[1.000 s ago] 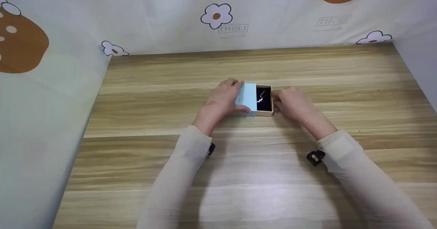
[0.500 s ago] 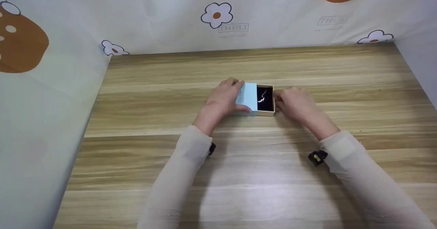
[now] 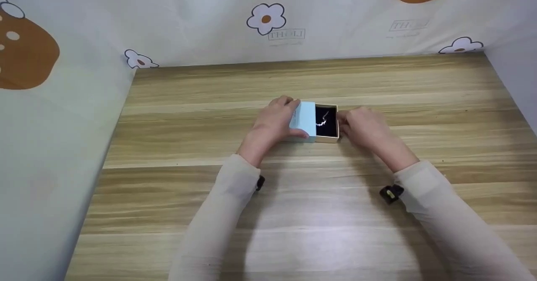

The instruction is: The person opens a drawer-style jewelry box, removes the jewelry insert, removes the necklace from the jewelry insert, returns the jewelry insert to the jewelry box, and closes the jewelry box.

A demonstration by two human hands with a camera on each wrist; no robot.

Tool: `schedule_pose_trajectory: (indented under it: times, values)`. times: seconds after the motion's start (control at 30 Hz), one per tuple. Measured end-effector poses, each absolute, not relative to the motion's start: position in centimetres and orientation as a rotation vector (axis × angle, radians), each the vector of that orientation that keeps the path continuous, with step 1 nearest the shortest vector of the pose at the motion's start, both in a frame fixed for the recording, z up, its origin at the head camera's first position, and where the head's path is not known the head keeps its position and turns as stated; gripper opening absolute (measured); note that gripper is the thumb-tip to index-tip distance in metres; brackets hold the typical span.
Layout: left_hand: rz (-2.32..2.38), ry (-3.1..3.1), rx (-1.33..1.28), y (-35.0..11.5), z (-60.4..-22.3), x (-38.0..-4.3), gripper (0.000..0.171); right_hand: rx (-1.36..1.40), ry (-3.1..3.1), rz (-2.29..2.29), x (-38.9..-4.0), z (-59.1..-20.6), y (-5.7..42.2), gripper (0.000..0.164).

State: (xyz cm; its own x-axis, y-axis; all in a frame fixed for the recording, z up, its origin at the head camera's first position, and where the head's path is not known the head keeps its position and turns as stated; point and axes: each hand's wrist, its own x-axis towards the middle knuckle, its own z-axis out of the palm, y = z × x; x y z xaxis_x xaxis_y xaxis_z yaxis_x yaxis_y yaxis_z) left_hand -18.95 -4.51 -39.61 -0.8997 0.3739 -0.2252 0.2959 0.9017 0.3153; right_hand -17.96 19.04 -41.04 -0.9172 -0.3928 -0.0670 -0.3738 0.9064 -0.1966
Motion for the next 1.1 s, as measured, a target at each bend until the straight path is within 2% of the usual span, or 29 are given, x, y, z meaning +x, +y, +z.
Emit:
schedule_pose_trajectory:
  times: [1.1]
  values:
    - [0.393, 2.793, 0.528, -4.48, -39.61, -18.89, 0.099, -0.614, 2.978, -0.299, -17.83, -41.02, 19.68, 0.009]
